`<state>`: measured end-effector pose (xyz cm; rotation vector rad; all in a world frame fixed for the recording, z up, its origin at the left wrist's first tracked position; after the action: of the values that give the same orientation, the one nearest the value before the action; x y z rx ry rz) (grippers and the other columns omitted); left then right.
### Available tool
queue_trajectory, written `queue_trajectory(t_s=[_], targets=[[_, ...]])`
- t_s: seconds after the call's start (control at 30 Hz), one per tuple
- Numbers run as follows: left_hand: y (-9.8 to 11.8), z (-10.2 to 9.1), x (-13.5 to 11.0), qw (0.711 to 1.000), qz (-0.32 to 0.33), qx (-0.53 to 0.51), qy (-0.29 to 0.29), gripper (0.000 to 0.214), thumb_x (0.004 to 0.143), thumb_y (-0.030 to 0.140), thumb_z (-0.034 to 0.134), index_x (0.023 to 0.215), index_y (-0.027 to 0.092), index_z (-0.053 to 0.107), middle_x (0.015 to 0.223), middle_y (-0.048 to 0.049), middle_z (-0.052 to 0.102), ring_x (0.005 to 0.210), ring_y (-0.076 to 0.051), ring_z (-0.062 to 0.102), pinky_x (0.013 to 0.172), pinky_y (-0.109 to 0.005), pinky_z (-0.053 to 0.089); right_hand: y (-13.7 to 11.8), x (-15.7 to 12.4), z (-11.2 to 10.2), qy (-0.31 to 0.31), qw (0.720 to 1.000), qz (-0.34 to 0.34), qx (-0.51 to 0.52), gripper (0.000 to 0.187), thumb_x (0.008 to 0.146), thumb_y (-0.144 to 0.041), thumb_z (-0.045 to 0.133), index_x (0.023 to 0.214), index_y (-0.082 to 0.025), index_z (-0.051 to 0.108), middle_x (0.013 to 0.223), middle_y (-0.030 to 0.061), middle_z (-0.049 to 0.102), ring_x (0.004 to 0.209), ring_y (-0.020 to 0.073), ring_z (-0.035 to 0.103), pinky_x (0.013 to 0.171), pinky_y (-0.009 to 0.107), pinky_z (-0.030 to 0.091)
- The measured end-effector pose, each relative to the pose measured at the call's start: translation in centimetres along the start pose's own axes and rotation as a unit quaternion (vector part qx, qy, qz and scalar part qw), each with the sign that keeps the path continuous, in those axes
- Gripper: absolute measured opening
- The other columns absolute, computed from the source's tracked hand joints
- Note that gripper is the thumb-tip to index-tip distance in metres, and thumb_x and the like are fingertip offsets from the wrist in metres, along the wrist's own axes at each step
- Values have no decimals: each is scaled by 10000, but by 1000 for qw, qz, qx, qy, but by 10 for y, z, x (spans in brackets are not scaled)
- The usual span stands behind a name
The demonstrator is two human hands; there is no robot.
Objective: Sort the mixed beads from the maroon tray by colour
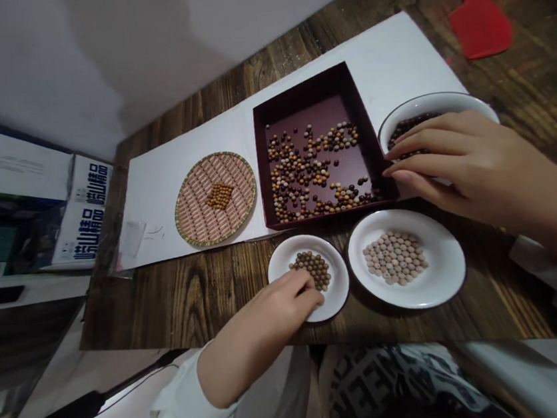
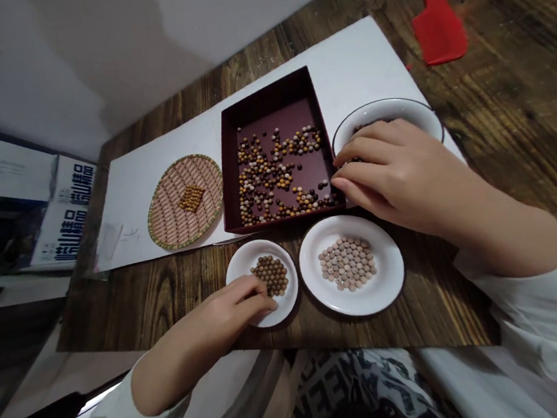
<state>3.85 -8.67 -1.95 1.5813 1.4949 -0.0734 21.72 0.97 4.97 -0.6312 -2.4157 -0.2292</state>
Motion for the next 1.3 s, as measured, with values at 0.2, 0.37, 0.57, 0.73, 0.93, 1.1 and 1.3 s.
queue_trajectory(t_s=[0.2,0.37,0.57,0.73,0.93,1.1,1.3], targets=[[7,2,4,1000,23,3,-5,110,863,219,529,817,198,627,852,-26,597,802,-152,564,762,-266,447,-1,0,0,-1,1000,-6,-9,105,929,-254,564,917,-177,635,943,99,699,885,258,609,709,434,528],[-9,-6,2,997,33,-32,60,146,883,317,580,804,203,626,780,1,566,709,-128,558,634,-222,447,-2,1,0,3,1000,-6,-10,117,935,-261,551,899,-189,636,932,87,700,875,253,609,714,429,528],[13,-30,-8,985,154,-15,70,232,957,251,514,1143,218,650,1087,-65,638,1012,-149,615,914,-257,461,-1,1,1,0,1000,-4,-4,107,918,-242,572,890,-180,654,932,99,701,875,255,615,712,424,519],[3,-40,-1,979,111,-146,89,196,858,334,690,989,204,623,961,-13,666,883,-133,627,814,-237,479,-1,1,0,8,1000,-5,-4,95,905,-230,591,900,-162,657,934,110,703,877,259,607,720,424,519],[-2,-38,5,947,118,-284,97,191,805,283,751,816,164,603,880,-12,652,830,-109,605,770,-220,477,-1,0,1,1,1000,-4,-7,101,912,-230,580,912,-166,659,940,106,701,894,257,605,733,419,515],[-5,-36,7,944,92,-304,93,184,795,285,754,814,158,623,870,-25,660,819,-122,610,764,-238,496,-1,0,0,5,1000,-2,-7,113,919,-243,569,892,-182,660,936,96,702,887,251,606,716,415,511],[-18,-26,11,914,64,-395,65,251,725,280,805,799,156,600,825,-4,644,725,-96,602,692,-215,499,-2,0,0,11,1000,-5,-9,101,911,-233,581,903,-172,660,956,109,715,914,260,620,761,435,537]])
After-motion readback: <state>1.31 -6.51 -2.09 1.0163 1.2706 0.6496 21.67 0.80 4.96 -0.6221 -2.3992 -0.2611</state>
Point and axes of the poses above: each hand's wrist, its own x-axis towards the middle knuckle, its own z-axis out of the palm, y = z × x, the point moved 10 cm from there along x, towards the middle knuckle
